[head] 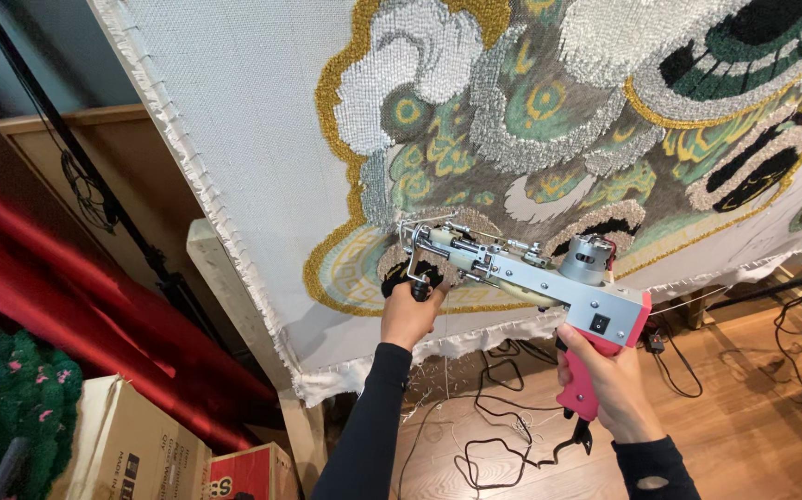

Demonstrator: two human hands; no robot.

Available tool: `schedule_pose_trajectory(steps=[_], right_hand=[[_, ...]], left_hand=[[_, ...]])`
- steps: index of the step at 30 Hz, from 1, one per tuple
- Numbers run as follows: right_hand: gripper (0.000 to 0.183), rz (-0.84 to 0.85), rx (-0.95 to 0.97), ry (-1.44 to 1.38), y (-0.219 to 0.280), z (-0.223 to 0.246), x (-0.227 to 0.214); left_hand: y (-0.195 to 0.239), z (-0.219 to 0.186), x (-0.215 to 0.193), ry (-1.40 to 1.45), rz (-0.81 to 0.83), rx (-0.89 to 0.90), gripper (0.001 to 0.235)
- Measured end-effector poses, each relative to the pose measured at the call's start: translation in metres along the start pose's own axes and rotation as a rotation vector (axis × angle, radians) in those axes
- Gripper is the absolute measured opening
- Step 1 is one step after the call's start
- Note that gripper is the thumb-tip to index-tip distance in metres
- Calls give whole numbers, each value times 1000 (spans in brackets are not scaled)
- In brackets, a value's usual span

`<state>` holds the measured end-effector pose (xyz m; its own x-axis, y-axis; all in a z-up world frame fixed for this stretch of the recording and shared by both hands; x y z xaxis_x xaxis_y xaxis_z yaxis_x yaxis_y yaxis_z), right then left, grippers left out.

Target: The person uses a pink and silver tufting gun to apply yarn into a stretched canvas, following a pre-drawn design of a stylized face. They guide the tool along the outlines and fill areas with white yarn, occasionally pausing to adjust the yarn feed.

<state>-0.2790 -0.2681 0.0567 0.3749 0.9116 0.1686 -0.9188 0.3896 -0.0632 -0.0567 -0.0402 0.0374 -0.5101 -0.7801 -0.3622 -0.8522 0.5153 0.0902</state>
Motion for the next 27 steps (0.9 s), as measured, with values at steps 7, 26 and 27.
schedule_pose_trajectory(steps=[7, 26, 27], right_hand=[[25, 3, -45, 26, -4, 5, 8], [37, 50, -437, 441, 4, 55, 106], [41, 127, -639, 500, 13, 71, 122]], left_hand=[[-8, -2, -6, 0, 25, -6, 50], [-69, 30, -55, -132, -79, 13, 53], [-72, 31, -58, -113, -70, 22, 54]])
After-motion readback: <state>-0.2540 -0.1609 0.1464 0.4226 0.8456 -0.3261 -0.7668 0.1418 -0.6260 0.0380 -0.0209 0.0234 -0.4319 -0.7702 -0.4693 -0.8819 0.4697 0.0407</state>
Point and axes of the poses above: each hand's wrist, its own y-axis away from the middle knuckle, its own x-axis out of the palm, z = x × y, the point moved 10 cm from there along -y, towards the middle knuckle, and after that the axes turned 15 degrees about z, right-handed, at the moved point
